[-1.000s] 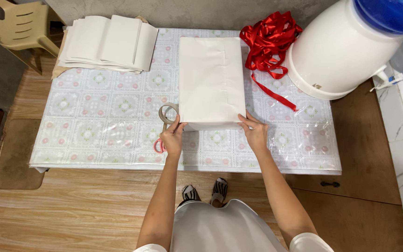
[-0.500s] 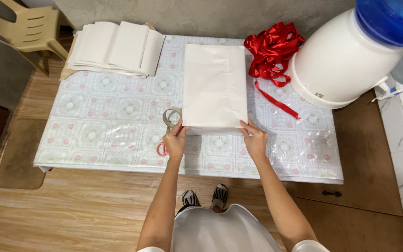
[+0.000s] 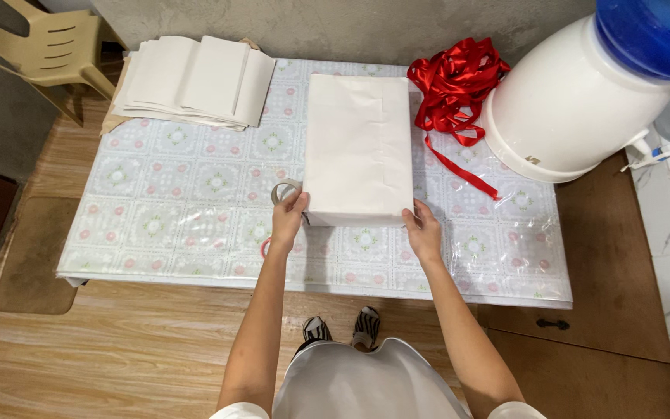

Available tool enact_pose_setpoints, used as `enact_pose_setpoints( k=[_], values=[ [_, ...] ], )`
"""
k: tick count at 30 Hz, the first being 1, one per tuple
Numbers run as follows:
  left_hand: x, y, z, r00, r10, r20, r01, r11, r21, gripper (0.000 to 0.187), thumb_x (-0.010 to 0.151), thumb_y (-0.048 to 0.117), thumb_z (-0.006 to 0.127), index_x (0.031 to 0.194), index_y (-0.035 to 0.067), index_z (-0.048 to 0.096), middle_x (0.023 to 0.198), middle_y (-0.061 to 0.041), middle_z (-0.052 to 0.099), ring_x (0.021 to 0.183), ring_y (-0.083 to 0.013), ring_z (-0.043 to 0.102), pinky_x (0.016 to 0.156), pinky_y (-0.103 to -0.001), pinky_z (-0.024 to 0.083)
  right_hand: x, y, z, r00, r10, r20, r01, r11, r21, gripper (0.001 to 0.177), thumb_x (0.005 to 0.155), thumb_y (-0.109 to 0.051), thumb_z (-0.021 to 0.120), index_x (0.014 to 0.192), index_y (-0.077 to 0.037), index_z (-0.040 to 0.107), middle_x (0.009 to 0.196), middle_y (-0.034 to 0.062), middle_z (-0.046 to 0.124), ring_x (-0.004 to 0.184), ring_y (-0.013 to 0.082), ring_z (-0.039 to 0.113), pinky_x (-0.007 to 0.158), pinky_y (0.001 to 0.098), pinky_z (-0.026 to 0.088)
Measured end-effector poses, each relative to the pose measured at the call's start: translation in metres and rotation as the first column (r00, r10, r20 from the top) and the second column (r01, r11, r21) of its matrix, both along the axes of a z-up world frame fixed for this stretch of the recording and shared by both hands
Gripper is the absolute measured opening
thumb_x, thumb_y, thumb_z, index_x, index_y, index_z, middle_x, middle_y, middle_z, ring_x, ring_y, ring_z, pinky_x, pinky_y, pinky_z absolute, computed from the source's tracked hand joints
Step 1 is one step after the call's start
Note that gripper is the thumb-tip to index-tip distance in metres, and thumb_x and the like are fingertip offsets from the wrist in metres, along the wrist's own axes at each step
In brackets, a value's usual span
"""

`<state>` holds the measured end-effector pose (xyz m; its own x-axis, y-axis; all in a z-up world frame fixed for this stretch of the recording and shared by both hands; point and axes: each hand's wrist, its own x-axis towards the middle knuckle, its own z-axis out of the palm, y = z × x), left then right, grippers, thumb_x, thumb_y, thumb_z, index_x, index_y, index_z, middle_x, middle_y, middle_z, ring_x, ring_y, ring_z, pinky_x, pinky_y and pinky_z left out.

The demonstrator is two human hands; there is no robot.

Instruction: The person wraps a rectangular item in white paper on a table. They fold the paper edges, cut clear tape with scissors, and apply tape to secure the folds. The item remains on the table at the end.

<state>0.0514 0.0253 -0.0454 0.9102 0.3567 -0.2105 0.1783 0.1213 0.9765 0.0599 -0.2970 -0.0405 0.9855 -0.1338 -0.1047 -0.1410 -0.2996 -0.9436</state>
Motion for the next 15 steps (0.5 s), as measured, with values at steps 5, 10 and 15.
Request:
enact_pose_setpoints(
  k=[5,10,15],
  values=[
    [0.001,-0.011,-0.016,0.994,0.011,-0.104,-0.007,0.999,0.039,0.046,0.097,0.033,0.066,0.128,-0.002,0.070,0.109,-0.011,0.077,0.094,-0.0147,0.065,0.085,-0.029,0.050,0.010,-0.017,-0.015,1.000,-0.010,0.018,0.011,0.998,-0.058,0.042,0.098,-0.021,0.071,0.138,-0.007,0.063,0.122,0.0136,0.072,0.110,0.0203,0.070,0.094,0.0312,0.056],
    [-0.006,-0.036,-0.030,0.990,-0.009,-0.140,0.028,0.991,0.133,0.051,0.105,0.038,0.059,0.131,-0.005,0.066,0.112,-0.018,0.075,0.102,-0.0210,0.065,0.092,-0.032,0.050,0.012,-0.030,0.002,0.999,-0.011,0.049,0.016,0.993,-0.118,0.042,0.098,-0.023,0.069,0.139,-0.012,0.064,0.105,0.0123,0.079,0.091,0.0135,0.069,0.083,0.0281,0.054],
    [-0.041,-0.070,-0.013,0.938,-0.026,0.347,0.035,0.999,-0.022,0.075,0.086,0.009,0.074,0.149,0.004,0.034,0.143,-0.017,0.051,0.130,-0.0211,0.050,0.107,-0.033,0.038,0.001,-0.019,0.027,1.000,-0.019,0.022,0.024,0.971,-0.237,0.042,0.101,-0.027,0.065,0.142,-0.017,0.062,0.102,0.0172,0.078,0.087,0.0189,0.069,0.082,0.0314,0.055]
  ],
)
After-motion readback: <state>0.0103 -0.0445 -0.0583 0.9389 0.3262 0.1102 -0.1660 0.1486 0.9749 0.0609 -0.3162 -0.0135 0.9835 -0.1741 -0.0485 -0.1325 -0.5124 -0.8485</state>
